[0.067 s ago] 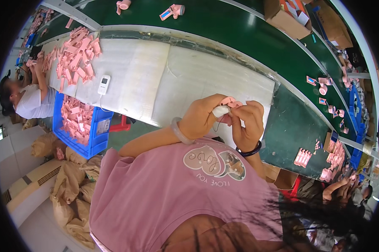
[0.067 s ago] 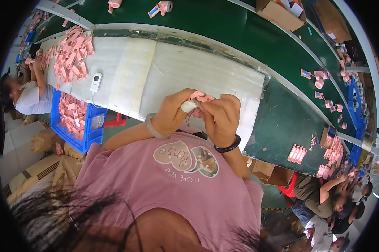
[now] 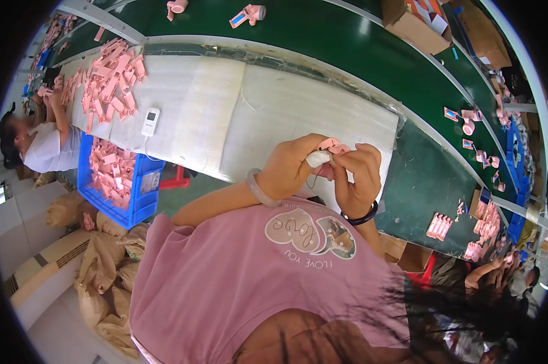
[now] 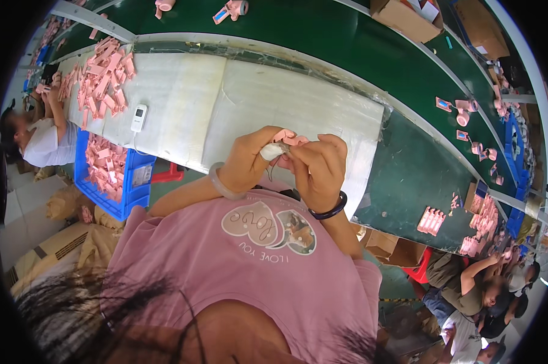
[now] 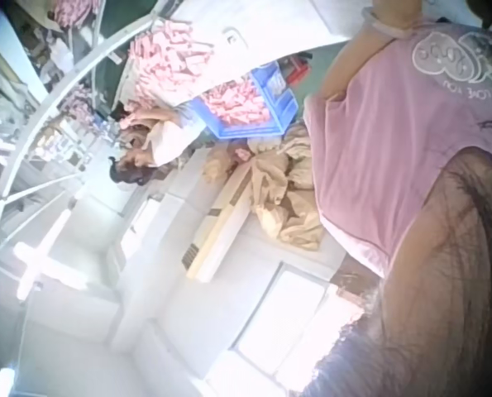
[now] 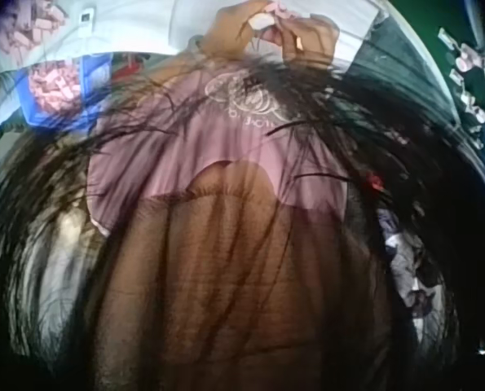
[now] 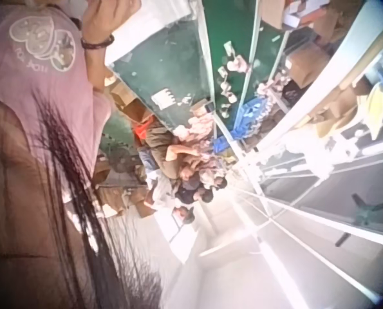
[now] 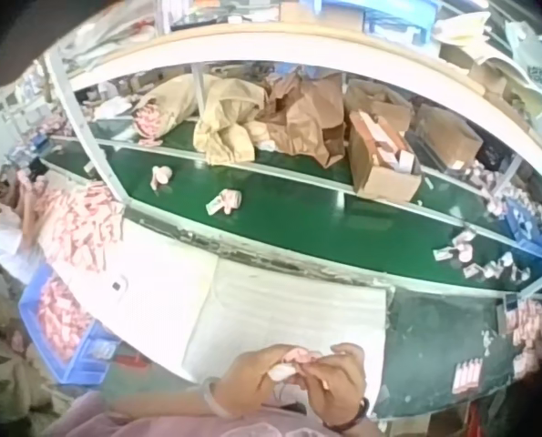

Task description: The person assembles handheld fan components by attaching internal parts into plastic casings by hand and placing the assembled units onto a conveyor belt.

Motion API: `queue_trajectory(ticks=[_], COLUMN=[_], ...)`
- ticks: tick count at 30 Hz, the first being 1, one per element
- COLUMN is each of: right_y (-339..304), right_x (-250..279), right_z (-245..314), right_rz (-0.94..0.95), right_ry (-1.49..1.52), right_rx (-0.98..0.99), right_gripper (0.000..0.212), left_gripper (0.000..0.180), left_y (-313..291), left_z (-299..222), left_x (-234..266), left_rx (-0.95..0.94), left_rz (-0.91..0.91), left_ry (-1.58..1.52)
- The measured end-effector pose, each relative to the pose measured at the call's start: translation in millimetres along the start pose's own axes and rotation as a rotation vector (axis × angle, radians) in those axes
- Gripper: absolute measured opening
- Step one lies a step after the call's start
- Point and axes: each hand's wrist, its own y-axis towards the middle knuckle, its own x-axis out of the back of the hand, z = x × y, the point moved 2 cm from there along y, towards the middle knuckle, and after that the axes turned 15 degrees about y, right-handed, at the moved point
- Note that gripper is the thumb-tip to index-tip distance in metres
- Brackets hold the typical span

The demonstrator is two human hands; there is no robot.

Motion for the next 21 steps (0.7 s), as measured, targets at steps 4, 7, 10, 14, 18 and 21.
queue_trajectory(ticks=[4, 7, 10, 14, 18, 21], right_y=[4.6, 0.9, -12.0, -45.8, -78.9, -95.7], right_x=[-4.9, 2.1, 20.3, 57.5, 107.0, 158.0], right_z=[-13.2, -28.5, -47.2, -94.2, -154.4, -210.9], right_rz=[0.035, 0.02, -0.027, -0.113, -0.167, -0.218], right_ry=[-0.013, -0.023, -0.046, -0.096, -0.055, -0.135], right_rx=[-0.031, -0.087, -0.219, -0.355, -0.474, -0.504], right_gripper=[0.021, 0.027, 0.032, 0.028, 0.025, 0.021], left_gripper=[0.027, 0.034, 0.038, 0.041, 0.04, 0.039], left_y=[9.4, 30.3, 69.6, 146.5, 228.9, 281.4], left_z=[5.5, 25.6, 58.8, 76.4, 125.3, 158.9], left_x=[-3.1, -2.3, -11.9, -32.8, -40.0, -33.1], left_rx=[0.264, 0.325, 0.262, 0.373, 0.349, 0.503], left_rz=[-0.051, 0.031, 0.082, 0.062, -0.009, -0.033], left_ry=[-0.348, -0.264, -0.224, -0.197, -0.247, -0.258])
